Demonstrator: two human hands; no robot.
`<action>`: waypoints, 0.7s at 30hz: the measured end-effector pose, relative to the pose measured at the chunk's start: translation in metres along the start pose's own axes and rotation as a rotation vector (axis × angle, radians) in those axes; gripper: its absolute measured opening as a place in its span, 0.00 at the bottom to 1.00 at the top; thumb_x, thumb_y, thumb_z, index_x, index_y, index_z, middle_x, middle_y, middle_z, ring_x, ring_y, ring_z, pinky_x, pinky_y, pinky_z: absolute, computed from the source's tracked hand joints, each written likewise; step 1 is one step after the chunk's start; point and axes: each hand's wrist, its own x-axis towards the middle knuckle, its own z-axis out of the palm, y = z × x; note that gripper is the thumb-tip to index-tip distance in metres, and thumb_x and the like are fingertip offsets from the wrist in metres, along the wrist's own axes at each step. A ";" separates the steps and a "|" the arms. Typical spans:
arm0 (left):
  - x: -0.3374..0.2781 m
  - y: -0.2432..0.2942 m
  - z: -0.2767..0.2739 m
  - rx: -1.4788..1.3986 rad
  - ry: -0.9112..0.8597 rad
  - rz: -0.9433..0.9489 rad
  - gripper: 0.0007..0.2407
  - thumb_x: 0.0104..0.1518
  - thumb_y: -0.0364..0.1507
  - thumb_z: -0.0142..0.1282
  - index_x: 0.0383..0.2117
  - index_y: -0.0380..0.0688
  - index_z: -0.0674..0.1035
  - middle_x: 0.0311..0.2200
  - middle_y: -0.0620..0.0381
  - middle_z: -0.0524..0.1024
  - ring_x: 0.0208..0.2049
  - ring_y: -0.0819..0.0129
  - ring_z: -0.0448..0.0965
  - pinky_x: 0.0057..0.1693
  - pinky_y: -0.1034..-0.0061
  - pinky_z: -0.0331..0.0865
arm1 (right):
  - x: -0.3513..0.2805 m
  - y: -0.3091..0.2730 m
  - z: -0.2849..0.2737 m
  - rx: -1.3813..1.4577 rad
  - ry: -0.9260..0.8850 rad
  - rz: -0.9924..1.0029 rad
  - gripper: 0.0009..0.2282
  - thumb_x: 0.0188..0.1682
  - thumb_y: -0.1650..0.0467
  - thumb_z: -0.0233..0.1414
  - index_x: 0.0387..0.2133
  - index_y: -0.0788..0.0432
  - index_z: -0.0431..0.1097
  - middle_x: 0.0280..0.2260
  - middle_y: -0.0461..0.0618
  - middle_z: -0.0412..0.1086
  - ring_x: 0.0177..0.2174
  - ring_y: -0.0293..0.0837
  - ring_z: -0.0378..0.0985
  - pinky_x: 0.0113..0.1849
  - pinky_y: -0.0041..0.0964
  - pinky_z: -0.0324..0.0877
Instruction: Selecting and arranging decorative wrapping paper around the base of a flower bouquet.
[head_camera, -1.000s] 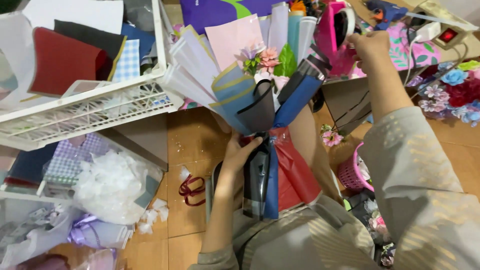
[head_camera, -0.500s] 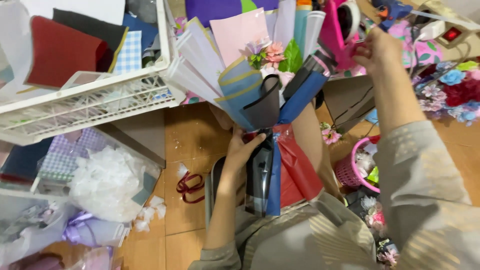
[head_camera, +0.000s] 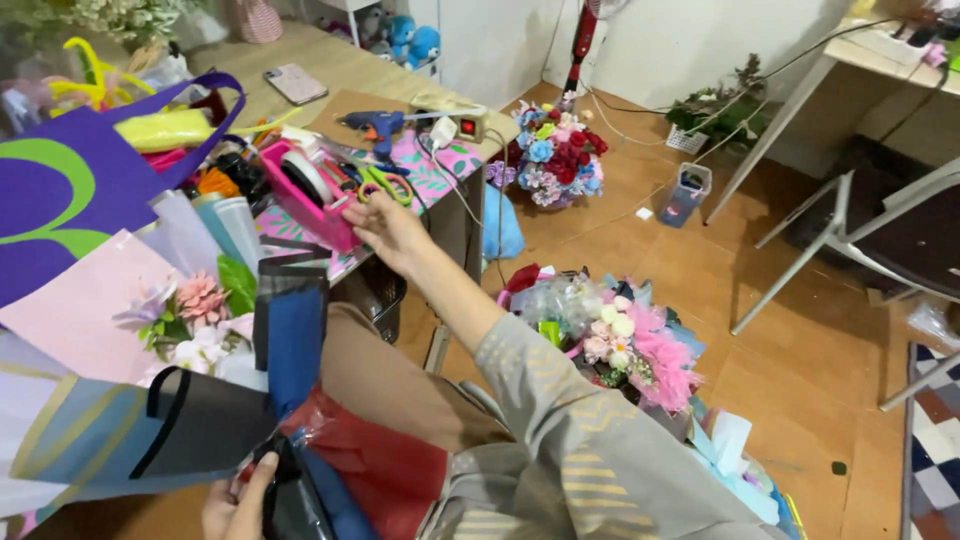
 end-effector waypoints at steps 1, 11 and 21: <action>-0.001 0.002 0.001 0.000 -0.008 0.001 0.15 0.56 0.24 0.61 0.50 0.32 0.78 0.44 0.47 0.79 0.46 0.64 0.78 0.56 0.76 0.68 | 0.011 0.005 -0.012 0.001 0.004 -0.008 0.25 0.45 0.77 0.49 0.60 0.65 0.58 0.51 0.63 0.68 0.52 0.53 0.73 0.65 0.50 0.58; 0.054 -0.059 -0.021 0.241 0.092 0.020 0.19 0.52 0.33 0.69 0.47 0.37 0.80 0.36 0.50 0.77 0.36 0.62 0.75 0.43 0.73 0.65 | 0.007 0.025 -0.025 0.125 -0.163 -0.087 0.04 0.44 0.80 0.44 0.30 0.63 0.60 0.60 0.68 0.65 0.58 0.54 0.71 0.58 0.41 0.68; 0.010 -0.011 -0.009 0.287 0.100 0.039 0.14 0.54 0.30 0.69 0.41 0.34 0.82 0.33 0.50 0.80 0.37 0.61 0.80 0.47 0.73 0.69 | 0.011 0.038 -0.044 0.377 -0.413 -0.028 0.12 0.41 0.78 0.49 0.14 0.50 0.55 0.67 0.65 0.55 0.65 0.59 0.57 0.62 0.51 0.58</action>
